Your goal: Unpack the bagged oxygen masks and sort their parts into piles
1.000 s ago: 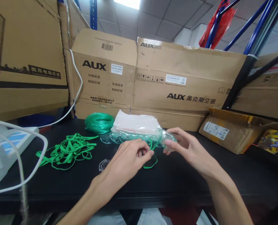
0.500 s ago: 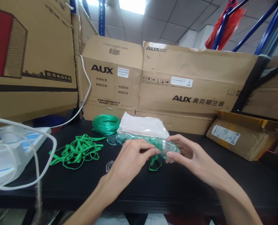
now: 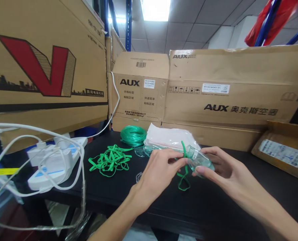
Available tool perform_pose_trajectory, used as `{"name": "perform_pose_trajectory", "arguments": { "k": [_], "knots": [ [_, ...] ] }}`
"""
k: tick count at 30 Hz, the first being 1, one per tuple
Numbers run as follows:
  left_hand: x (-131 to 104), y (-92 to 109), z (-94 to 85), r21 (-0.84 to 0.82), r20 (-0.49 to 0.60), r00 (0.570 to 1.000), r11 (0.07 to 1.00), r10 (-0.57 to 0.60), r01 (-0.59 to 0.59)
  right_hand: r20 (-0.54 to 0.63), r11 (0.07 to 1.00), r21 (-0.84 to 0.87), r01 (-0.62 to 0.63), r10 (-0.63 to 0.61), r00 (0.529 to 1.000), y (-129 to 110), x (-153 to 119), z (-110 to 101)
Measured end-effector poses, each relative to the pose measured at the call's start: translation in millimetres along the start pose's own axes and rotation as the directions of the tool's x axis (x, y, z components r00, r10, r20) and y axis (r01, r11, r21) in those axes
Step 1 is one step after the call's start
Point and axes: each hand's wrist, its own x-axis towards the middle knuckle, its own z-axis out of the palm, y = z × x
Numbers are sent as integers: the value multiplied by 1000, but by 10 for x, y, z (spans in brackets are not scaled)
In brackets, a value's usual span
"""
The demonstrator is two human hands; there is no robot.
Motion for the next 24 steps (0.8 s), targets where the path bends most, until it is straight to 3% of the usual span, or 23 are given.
{"name": "perform_pose_trajectory", "arguments": {
  "k": [9, 12, 16, 20, 24],
  "knots": [
    [5, 30, -7, 79, -63, 998, 997, -9, 14, -53, 990, -110, 92, -99, 994, -12, -44, 112],
    [10, 43, -86, 119, -88, 996, 992, -18, 28, -176, 988, -93, 121, -136, 975, -47, -40, 88],
    [1, 69, -263, 140, -176, 984, 990, -5, 30, -379, 982, -85, 167, -186, 906, -128, -41, -4],
    [-12, 67, -510, 111, -301, 953, 991, -36, 73, -373, 986, -73, 152, -169, 912, -167, -61, -59],
    [-37, 20, -875, 255, -492, 868, 942, -69, 219, -337, 987, -64, 146, -160, 928, -128, -61, -61]
  ]
}}
